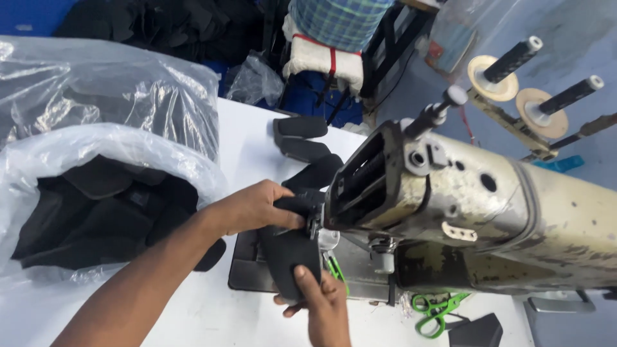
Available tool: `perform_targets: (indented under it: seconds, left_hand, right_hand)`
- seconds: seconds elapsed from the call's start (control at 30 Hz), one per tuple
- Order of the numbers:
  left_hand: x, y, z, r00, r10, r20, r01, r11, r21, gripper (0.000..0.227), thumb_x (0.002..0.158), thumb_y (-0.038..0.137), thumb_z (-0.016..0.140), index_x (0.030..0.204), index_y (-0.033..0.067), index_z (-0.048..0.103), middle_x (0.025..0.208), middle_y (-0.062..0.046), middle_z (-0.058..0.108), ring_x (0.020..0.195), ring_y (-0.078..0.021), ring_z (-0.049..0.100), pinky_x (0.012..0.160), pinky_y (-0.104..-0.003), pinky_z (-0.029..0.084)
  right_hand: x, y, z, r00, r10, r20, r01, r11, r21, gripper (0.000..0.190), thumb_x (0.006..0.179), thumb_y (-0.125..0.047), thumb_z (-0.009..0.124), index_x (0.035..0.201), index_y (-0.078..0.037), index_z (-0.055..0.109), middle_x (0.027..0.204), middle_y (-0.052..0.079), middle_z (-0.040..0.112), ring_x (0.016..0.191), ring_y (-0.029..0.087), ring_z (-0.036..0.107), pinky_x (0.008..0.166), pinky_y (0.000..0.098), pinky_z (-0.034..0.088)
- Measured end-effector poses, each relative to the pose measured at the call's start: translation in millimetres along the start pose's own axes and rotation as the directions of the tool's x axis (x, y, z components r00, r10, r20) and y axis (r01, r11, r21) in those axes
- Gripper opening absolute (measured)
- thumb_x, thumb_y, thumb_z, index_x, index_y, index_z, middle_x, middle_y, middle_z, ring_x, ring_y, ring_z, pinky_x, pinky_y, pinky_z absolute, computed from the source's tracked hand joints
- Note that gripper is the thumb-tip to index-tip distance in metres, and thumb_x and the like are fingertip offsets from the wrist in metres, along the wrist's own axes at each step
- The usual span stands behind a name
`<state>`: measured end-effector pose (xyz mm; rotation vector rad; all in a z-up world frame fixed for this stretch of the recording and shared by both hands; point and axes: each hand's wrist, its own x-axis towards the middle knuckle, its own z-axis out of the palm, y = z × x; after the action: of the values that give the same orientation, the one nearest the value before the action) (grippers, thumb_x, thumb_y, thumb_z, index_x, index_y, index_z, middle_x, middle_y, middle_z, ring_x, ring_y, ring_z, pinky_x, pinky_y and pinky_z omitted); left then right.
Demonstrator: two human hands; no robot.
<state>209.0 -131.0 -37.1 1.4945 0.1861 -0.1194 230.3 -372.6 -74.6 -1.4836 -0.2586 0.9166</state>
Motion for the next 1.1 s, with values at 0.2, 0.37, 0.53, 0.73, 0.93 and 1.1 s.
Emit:
perform_targets:
  seconds: [0.2, 0.37, 0.53, 0.73, 0.93, 1.1]
  left_hand:
    - [26, -6, -19, 0.994, 0.029, 0.109, -0.036, 0.997, 0.062, 0.037, 0.081, 0.026, 0.083, 0.103, -0.002, 0.079, 0.088, -0.003, 0.076, 0.081, -0.0078, 0.066, 0.077, -0.024, 0.052]
    - [38, 14, -29, 0.985, 0.036, 0.167, -0.055, 0.992, 0.11, 0.034, 0.078, 0.024, 0.083, 0.102, -0.0005, 0.079, 0.088, -0.004, 0.077, 0.078, -0.0093, 0.068, 0.074, -0.025, 0.054]
    - [46, 16, -39, 0.992, 0.035, 0.122, -0.051, 0.99, 0.134, 0.034, 0.076, 0.023, 0.085, 0.1, -0.0008, 0.079, 0.088, -0.004, 0.078, 0.077, -0.0102, 0.07, 0.074, -0.026, 0.056]
    - [22, 8, -52, 0.999, 0.051, -0.016, -0.047, 0.981, 0.19, 0.036, 0.076, 0.023, 0.085, 0.102, -0.0013, 0.078, 0.089, -0.005, 0.078, 0.08, -0.0107, 0.07, 0.075, -0.027, 0.056]
    - [-36, 9, -39, 0.99, -0.005, -0.144, 0.018, 0.996, 0.091, 0.039, 0.077, 0.019, 0.083, 0.109, -0.001, 0.074, 0.092, -0.004, 0.08, 0.082, -0.0096, 0.071, 0.076, -0.027, 0.058]
    - [-62, 10, -24, 0.966, -0.12, -0.229, 0.123, 0.992, -0.002, 0.034, 0.079, 0.018, 0.082, 0.106, -0.001, 0.075, 0.085, -0.009, 0.079, 0.075, -0.0131, 0.072, 0.07, -0.028, 0.059]
  right_hand:
    - [10, 7, 21, 0.992, 0.011, -0.126, 0.005, 0.992, 0.122, 0.032, 0.092, -0.025, 0.067, 0.094, 0.005, 0.076, 0.074, 0.015, 0.079, 0.059, 0.023, 0.077, 0.043, 0.0311, 0.056]
    - [14, -5, 41, 0.982, 0.02, -0.189, 0.028, 0.968, 0.248, 0.029, 0.093, -0.023, 0.069, 0.091, 0.005, 0.075, 0.076, 0.015, 0.079, 0.058, 0.02, 0.075, 0.043, 0.0297, 0.053]
    - [19, -8, 54, 0.968, -0.028, -0.25, 0.095, 0.961, 0.259, 0.029, 0.093, -0.023, 0.07, 0.088, 0.004, 0.077, 0.076, 0.015, 0.079, 0.057, 0.019, 0.074, 0.043, 0.0297, 0.053]
    - [15, -14, 57, 0.945, -0.04, -0.325, 0.093, 0.984, 0.15, 0.032, 0.094, -0.025, 0.068, 0.086, 0.004, 0.078, 0.078, 0.013, 0.082, 0.058, 0.018, 0.074, 0.048, 0.0286, 0.053]
    - [10, -11, 39, 0.928, -0.06, -0.368, 0.108, 0.988, 0.11, 0.03, 0.092, -0.025, 0.069, 0.081, 0.002, 0.077, 0.074, 0.014, 0.08, 0.057, 0.02, 0.074, 0.048, 0.0296, 0.053]
    - [11, -12, 36, 0.916, -0.022, -0.4, 0.094, 0.982, 0.161, 0.03, 0.092, -0.023, 0.071, 0.078, 0.003, 0.074, 0.068, 0.015, 0.076, 0.055, 0.021, 0.073, 0.047, 0.0307, 0.052]
